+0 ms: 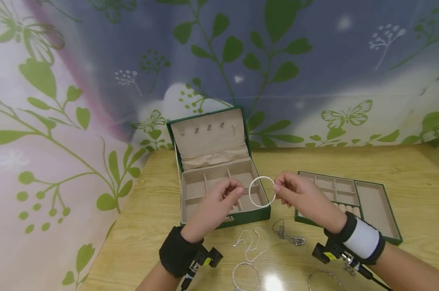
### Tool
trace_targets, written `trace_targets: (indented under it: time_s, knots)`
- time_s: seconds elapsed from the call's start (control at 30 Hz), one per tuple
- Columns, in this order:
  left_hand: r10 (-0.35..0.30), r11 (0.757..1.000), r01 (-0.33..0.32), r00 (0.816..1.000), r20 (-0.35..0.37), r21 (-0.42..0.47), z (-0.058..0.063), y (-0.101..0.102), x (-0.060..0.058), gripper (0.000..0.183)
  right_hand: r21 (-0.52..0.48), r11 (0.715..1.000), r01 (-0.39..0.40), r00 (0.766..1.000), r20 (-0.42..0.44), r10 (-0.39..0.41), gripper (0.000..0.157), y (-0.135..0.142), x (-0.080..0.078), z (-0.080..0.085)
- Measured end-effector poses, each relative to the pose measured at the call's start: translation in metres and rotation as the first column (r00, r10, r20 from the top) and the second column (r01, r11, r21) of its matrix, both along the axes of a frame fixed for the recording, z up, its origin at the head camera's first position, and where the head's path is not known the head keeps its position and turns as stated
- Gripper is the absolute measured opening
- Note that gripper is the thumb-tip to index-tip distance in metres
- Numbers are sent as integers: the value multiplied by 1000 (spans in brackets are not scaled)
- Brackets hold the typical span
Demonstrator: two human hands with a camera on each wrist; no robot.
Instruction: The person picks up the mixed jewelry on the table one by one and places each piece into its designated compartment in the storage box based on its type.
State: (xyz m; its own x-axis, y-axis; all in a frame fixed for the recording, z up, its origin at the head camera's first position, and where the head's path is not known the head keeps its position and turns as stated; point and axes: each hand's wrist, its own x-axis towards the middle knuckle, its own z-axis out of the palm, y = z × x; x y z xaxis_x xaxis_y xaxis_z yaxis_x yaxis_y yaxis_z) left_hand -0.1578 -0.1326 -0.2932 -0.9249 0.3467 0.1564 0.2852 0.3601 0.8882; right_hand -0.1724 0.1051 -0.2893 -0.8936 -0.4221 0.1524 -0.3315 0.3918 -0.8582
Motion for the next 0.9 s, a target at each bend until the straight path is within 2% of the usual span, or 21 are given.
trace_targets:
  time_s: [0.07, 0.17, 0.3, 0.43, 0.5, 0.57, 0.63, 0.73, 0.9]
  knots:
    - [97, 995, -97, 995, -16, -24, -2, -15, -1, 19, 10, 1000, -9, 1000, -10, 9, 16, -7, -9, 4]
    - [240, 971, -240, 971, -6, -18, -10, -40, -7, 26, 37, 999, -19, 1000, -22, 19, 16, -19, -24, 11]
    - [376, 926, -376, 926, 45, 1, -27, -68, -14, 49, 96, 995, -39, 997, -59, 44, 13, -34, -44, 23]
    - [484, 874, -486, 863, 144, -24, -49, -87, -17, 63, 174, 983, -65, 990, -112, 85, 11, -50, -65, 37]
    - [513, 854, -521, 833, 208, -19, -60, -93, -19, 65, 219, 973, -77, 984, -139, 109, 12, -60, -76, 43]
    - [505, 850, -526, 820, 269, 9, -70, -96, -20, 66, 267, 959, -92, 977, -163, 139, 13, -72, -87, 45]
    - [474, 859, -511, 819, 322, 34, -80, -97, -20, 65, 310, 944, -113, 970, -172, 172, 14, -85, -96, 46]
    - [425, 877, -477, 830, 362, 64, -88, -94, -21, 65, 355, 923, -146, 964, -158, 213, 13, -102, -110, 40]
    - [423, 880, -473, 825, 374, 48, -89, -92, -23, 62, 413, 897, -159, 962, -140, 235, 14, -132, -126, 24]
